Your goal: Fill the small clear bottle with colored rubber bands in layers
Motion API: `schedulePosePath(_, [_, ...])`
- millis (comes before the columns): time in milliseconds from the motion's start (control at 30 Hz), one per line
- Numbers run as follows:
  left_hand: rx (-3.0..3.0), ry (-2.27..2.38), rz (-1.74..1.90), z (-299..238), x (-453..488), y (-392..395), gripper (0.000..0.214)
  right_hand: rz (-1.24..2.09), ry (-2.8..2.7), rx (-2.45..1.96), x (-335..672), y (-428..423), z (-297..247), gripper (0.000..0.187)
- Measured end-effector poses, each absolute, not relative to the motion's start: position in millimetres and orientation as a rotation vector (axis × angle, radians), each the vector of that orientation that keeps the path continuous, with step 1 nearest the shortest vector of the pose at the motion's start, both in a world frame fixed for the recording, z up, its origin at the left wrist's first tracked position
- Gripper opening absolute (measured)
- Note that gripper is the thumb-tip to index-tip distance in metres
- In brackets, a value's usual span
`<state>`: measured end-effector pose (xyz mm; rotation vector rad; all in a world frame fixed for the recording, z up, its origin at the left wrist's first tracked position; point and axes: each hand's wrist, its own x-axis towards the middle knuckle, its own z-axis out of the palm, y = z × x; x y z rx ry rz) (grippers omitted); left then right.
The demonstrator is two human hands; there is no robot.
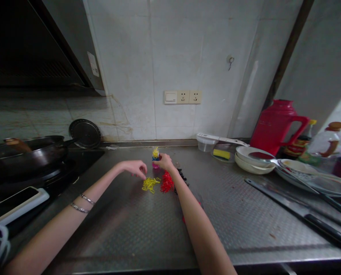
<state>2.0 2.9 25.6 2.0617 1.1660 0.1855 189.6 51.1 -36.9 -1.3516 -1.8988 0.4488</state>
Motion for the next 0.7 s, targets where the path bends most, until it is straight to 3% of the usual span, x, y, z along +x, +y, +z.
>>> schedulePosePath(167, [2.175,1.322,-0.166,11,5,-17,0.056,0.451,-1.881,-1.337,190,52,-37,0.031])
schedulePosePath(400, [2.514,1.308,0.037,1,10,-22,0.031,0.417,-1.883,-1.323,189,52,-38,0.031])
schedulePosePath(700, [2.416,1.235,0.329,-15,4,-14,0.023,0.406,-1.916,-1.318,191,54,-40,0.032])
